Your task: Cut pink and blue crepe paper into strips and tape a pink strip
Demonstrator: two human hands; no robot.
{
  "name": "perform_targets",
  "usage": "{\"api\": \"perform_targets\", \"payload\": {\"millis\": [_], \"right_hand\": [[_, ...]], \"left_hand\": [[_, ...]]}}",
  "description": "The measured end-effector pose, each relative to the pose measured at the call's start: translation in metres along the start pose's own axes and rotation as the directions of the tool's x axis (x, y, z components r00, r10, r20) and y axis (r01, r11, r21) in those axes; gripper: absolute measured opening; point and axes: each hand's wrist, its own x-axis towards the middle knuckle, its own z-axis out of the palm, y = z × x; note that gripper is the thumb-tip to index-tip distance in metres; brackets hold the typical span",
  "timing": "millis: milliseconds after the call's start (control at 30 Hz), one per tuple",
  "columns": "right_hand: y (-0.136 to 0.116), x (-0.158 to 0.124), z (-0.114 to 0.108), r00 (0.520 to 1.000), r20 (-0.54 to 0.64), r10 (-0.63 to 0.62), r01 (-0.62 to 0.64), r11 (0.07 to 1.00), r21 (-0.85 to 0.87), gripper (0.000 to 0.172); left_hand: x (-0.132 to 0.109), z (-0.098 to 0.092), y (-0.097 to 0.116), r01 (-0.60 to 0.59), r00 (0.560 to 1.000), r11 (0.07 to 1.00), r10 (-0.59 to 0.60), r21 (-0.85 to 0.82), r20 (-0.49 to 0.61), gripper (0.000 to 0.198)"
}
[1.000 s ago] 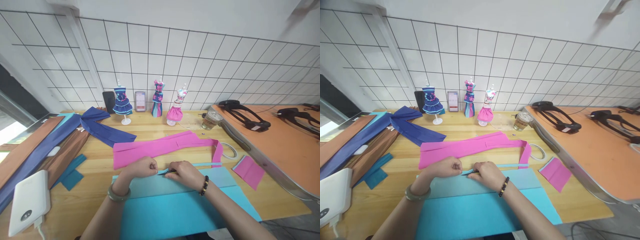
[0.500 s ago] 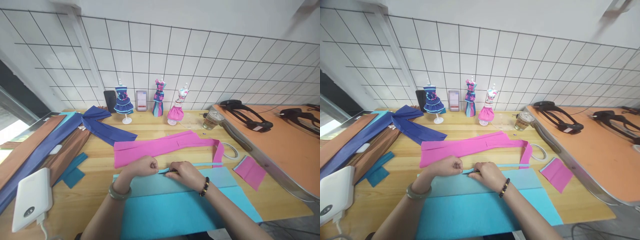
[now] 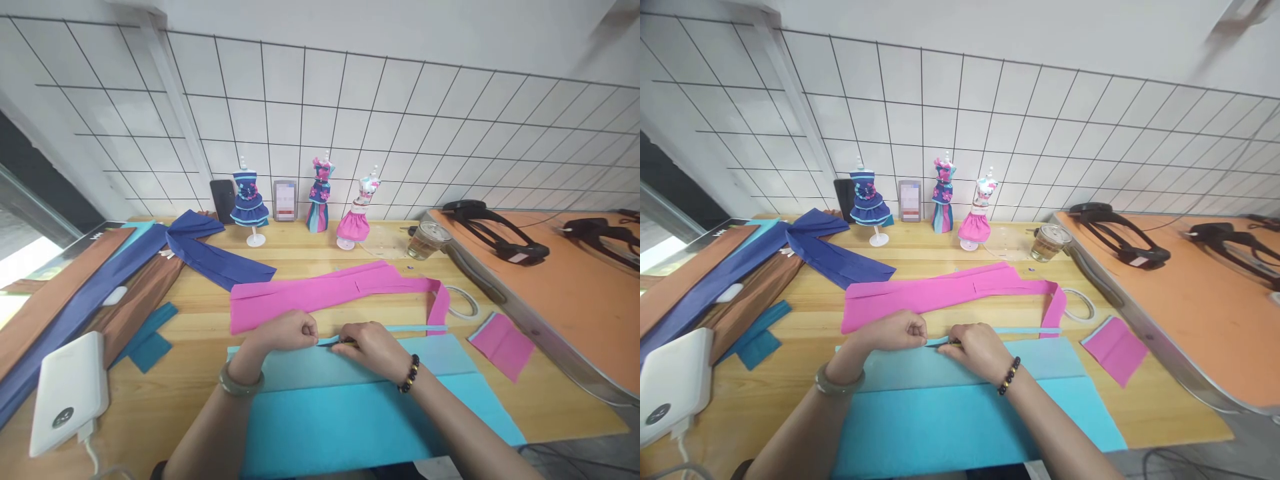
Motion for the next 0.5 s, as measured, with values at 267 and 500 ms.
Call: {"api": "perform_targets", "payload": {"millis": [267,500], "right_hand": [[-0.0013,-0.001,0.0007,1.0,-0.026,0.001,-0.002,1.0,-0.018,0.034],[0.0002,-0.0006,0.0045,0.999,-0.046,-0.001,0.001,1.0,0.001,0.032]], "left_hand": [[0.0002,-0.0003,-0.0005,0.007,1.0,1.0,-0.007,0.011,-0.002,0.017],[-0.0006,-0.0002,0.0015,0.019,1.0,1.0,-0.018,0.018,-0.012,0.019]]}}
